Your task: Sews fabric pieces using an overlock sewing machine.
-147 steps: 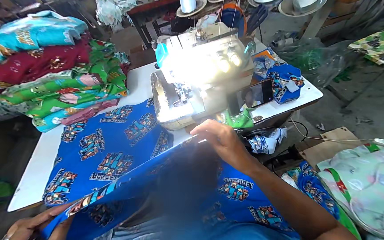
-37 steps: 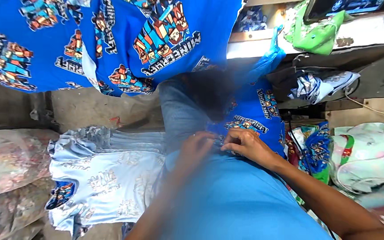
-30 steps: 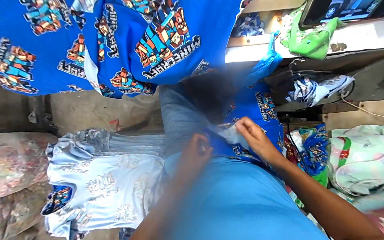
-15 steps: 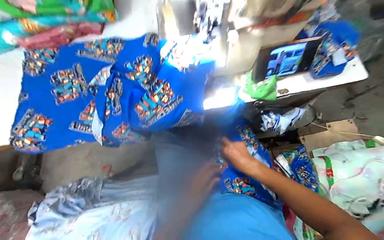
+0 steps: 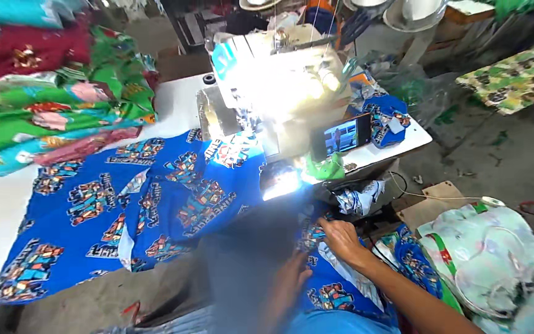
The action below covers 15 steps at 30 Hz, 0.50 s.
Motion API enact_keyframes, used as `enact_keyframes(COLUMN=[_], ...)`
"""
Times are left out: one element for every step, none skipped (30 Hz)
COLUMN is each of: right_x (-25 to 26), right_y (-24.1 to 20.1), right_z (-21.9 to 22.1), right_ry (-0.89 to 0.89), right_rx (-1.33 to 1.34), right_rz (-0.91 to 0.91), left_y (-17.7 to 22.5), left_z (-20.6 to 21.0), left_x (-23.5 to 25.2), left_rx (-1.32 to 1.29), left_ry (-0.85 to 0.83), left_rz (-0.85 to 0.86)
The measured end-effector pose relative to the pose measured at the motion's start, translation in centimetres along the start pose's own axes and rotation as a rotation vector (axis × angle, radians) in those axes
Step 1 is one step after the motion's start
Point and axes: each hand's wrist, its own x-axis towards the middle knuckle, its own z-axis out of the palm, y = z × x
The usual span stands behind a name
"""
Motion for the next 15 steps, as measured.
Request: enact_keyframes(right_x=[-0.6, -1.2, -1.7, -1.9, -2.0, -2.1, -2.3, -2.7, -3.3, -3.9, -4.5, -4.9, -5.3, -5.7, -6.3], right_y=[0.5, 1.1, 1.8, 2.6, 3.4, 3.9, 4.0, 4.0, 3.8, 3.6, 3.6, 3.8, 4.1, 4.4, 4.8], right_z=[-0.1, 0.1, 0.3, 1.0, 1.4, 1.5, 1.4, 1.1, 0.7, 0.3, -0.1, -0.3, -0.6, -0.8, -1.2], right_ry=[0.028, 0.096, 0.212, 0.383, 0.535, 0.640, 0.694, 0.698, 0.672, 0.650, 0.626, 0.616, 0.630, 0.667, 0.714], right_rx=[-0.003, -0.009, -0.010, -0.011, -0.003, 0.030, 0.097, 0.214, 0.365, 0.505, 0.600, 0.640, 0.629, 0.577, 0.494], right_rz=[0.007, -0.010, -0.058, -0.144, -0.236, -0.303, -0.341, -0.360, -0.362, -0.350, -0.331, -0.315, -0.290, -0.253, -0.217], left_y=[-0.3, -0.6, -0.9, -1.2, -1.5, -1.8, -2.0, -2.1, -2.1, -2.1, -2.0, -1.8, -1.7, -1.5, -1.2], left_z=[-0.1, -0.2, -0.5, -0.8, -1.2, -1.6, -2.1, -2.5, -3.0, -3.4, -3.7, -4.0, -4.1, -4.2, -4.2], left_x=[-0.1, -0.3, -0.5, -0.8, -1.0, -1.3, -1.6, -1.8, -2.0, -2.2, -2.4, -2.4, -2.4, -2.5, -2.5], left_rx=[-0.011, -0.020, -0.029, -0.032, -0.028, -0.023, -0.021, -0.023, -0.028, -0.028, -0.027, -0.024, -0.024, -0.025, -0.029], left_ry=[0.003, 0.008, 0.022, 0.043, 0.074, 0.114, 0.170, 0.229, 0.281, 0.329, 0.369, 0.398, 0.419, 0.434, 0.444], left_rz=[0.009, 0.016, 0.026, 0.038, 0.051, 0.072, 0.106, 0.146, 0.181, 0.213, 0.238, 0.260, 0.281, 0.302, 0.326])
